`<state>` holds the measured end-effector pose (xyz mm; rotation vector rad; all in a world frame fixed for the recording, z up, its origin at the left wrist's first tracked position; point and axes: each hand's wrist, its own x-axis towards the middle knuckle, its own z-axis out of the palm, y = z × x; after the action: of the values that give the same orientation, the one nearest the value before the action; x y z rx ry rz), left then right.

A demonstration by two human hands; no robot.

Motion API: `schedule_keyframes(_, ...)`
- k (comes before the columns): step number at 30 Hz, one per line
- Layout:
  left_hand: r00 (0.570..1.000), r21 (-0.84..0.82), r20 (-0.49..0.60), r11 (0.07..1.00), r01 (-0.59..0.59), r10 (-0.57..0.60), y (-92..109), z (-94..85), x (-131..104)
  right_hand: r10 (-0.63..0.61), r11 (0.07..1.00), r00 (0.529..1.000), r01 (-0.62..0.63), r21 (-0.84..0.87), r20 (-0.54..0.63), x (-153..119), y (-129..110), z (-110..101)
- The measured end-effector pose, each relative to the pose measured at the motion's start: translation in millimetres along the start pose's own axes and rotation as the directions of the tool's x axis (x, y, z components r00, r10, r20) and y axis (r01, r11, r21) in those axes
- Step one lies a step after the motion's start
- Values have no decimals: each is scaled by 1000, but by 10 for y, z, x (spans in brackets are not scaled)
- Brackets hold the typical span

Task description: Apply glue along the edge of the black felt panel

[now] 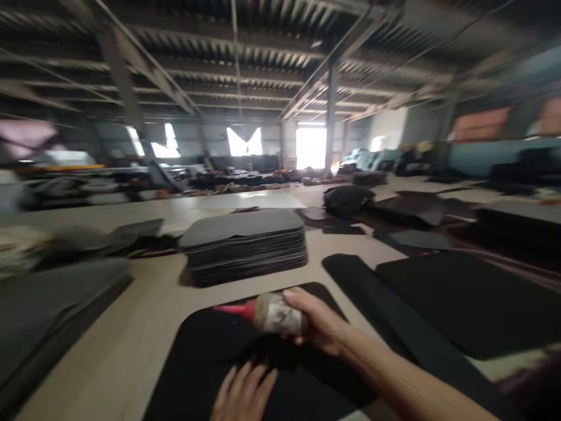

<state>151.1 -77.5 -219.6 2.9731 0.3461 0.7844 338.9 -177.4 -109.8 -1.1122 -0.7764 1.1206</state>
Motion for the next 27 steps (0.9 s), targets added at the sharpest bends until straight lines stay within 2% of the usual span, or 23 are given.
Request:
schedule_keyframes(2,980,-17,194,999,49,-45,93,-236,-194,34,999,997,-36,30,67,7,37,-32)
schedule_keyframes(4,945,-129,287,971,200,-157,220,-415,-207,80,997,990,-80,-6,114,66,79,-66)
schedule_keyframes(6,928,-228,303,929,292,-218,316,-531,-141,103,991,988,-91,-100,115,123,118,-45)
schedule_keyframes(8,920,-288,310,899,330,-238,372,-608,-84,97,975,988,-70,-211,117,150,142,39)
schedule_keyframes(10,925,-315,311,894,317,-219,398,-665,-58,76,951,987,-30,-306,140,161,151,166)
schedule_keyframes(14,956,-330,240,912,244,-169,412,-742,-41,78,895,976,22,-446,205,189,155,445)
schedule_keyframes(17,966,-375,203,899,226,-158,426,-764,-25,73,846,967,69,-529,244,214,180,618)
schedule_keyframes(21,961,-449,191,853,267,-200,436,-733,-36,35,754,962,153,-639,272,227,247,787)
schedule_keyframes(27,931,-488,248,796,358,-267,419,-740,-99,21,720,947,209,-662,322,227,348,878)
